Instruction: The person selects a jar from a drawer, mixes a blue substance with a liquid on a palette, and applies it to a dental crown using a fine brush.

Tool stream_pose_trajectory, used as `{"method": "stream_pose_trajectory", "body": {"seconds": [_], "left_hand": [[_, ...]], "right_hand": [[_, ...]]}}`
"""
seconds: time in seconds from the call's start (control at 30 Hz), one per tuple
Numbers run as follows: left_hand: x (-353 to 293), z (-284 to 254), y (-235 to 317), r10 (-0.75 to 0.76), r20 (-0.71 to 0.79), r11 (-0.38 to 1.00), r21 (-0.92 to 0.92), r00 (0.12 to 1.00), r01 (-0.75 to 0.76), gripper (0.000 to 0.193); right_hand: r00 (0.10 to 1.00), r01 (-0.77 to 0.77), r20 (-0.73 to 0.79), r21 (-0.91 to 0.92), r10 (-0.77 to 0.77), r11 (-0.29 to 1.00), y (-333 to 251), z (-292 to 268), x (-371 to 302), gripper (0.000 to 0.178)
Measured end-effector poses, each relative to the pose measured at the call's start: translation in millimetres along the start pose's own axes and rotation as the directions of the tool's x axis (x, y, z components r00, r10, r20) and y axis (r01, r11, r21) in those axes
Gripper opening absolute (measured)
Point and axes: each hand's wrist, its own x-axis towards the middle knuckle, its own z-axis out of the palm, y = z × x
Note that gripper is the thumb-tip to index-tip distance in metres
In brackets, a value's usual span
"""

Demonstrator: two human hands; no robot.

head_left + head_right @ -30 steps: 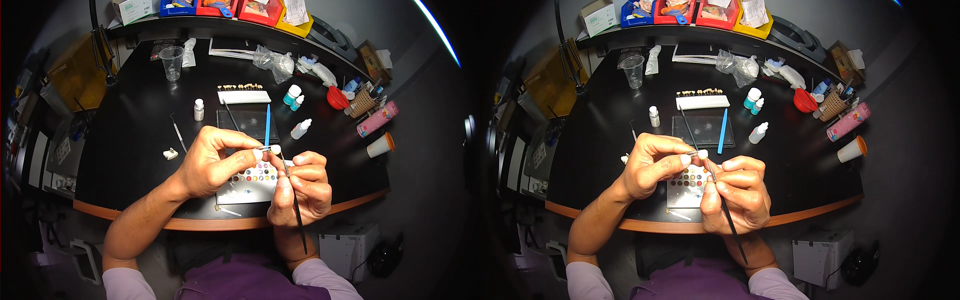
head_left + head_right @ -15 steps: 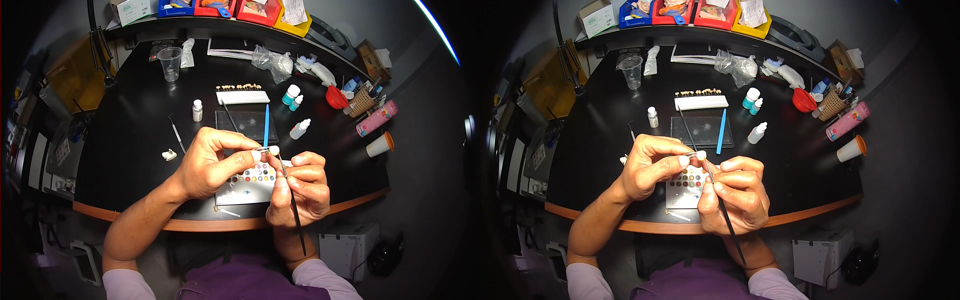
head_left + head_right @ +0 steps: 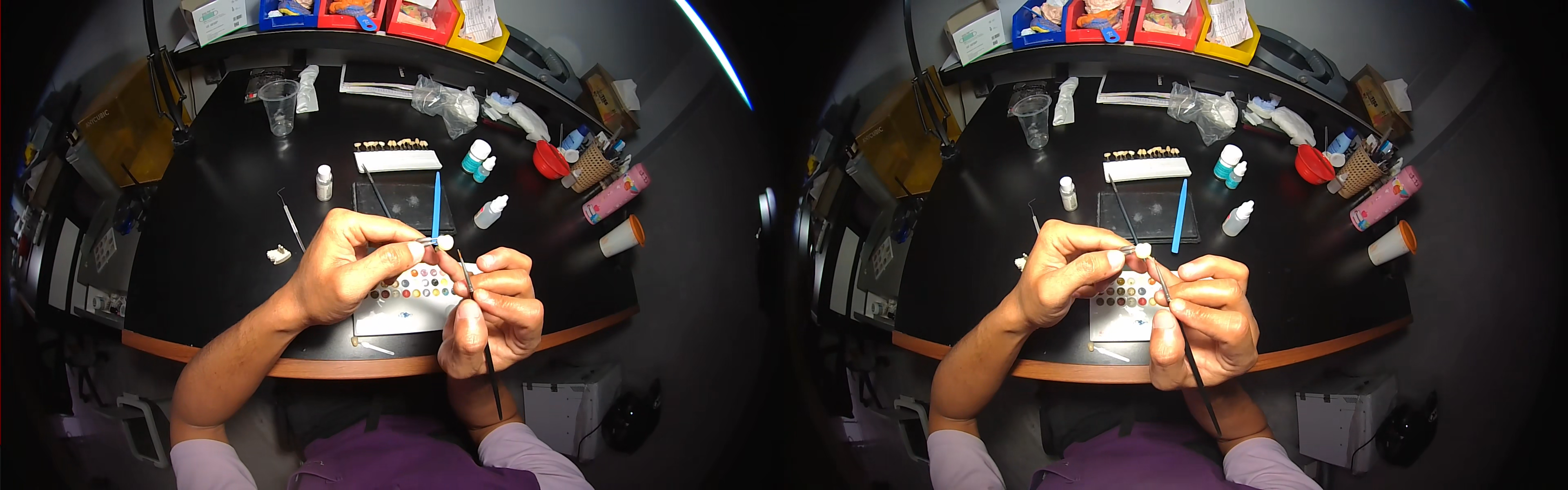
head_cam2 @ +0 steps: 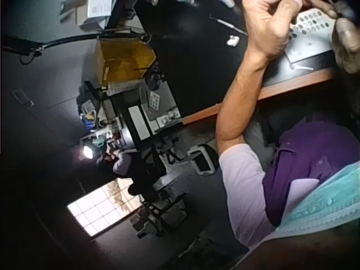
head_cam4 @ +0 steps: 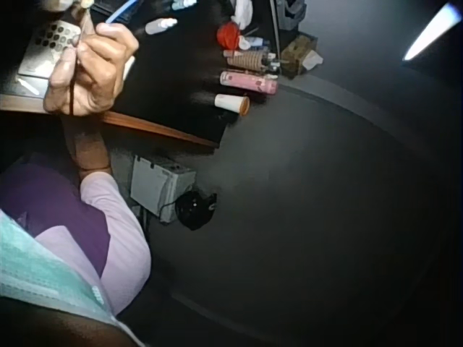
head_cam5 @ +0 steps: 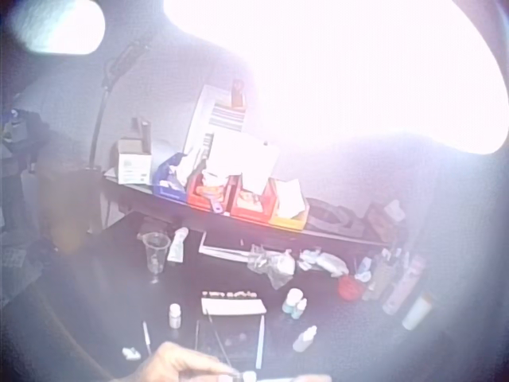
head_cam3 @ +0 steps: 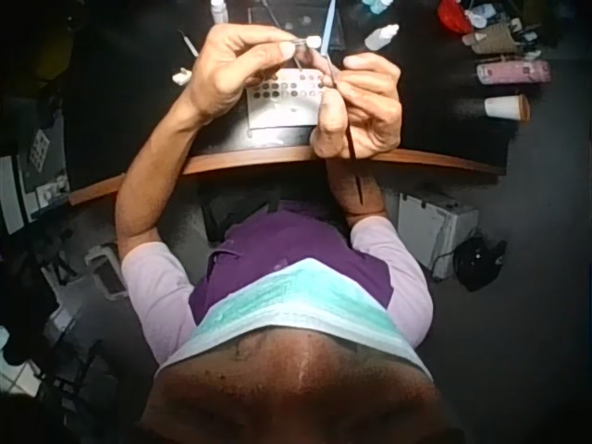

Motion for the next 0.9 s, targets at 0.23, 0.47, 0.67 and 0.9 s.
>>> {"method": "stream_pose_trajectory", "body": {"seconds": [0.23,0.47,0.67,0.9], "left_hand": [[0.4,0.1,1.2,-0.027,0.027,0.999,-0.037,0.999,0.028,0.031],[0.0,0.1,1.7,-0.051,0.025,0.998,-0.031,0.998,0.052,0.032],[0.1,0.2,1.7,-0.028,0.03,0.999,-0.026,0.999,0.029,0.031],[0.0,-1.1,0.5,-0.003,0.026,1.0,0.012,1.0,0.003,0.028]], "right_hand": [[0.998,0.008,-0.061,-0.04,-0.011,0.999,-0.8,7.1,3.8,0.026],[0.999,0.052,-0.002,-0.135,-0.052,0.99,0.9,1.7,3.0,0.027],[0.999,0.049,0.02,-0.155,-0.046,0.987,-1.7,-0.7,4.4,0.028],[0.999,0.032,0.016,-0.116,-0.03,0.993,-2.1,-0.3,3.6,0.028]]}}
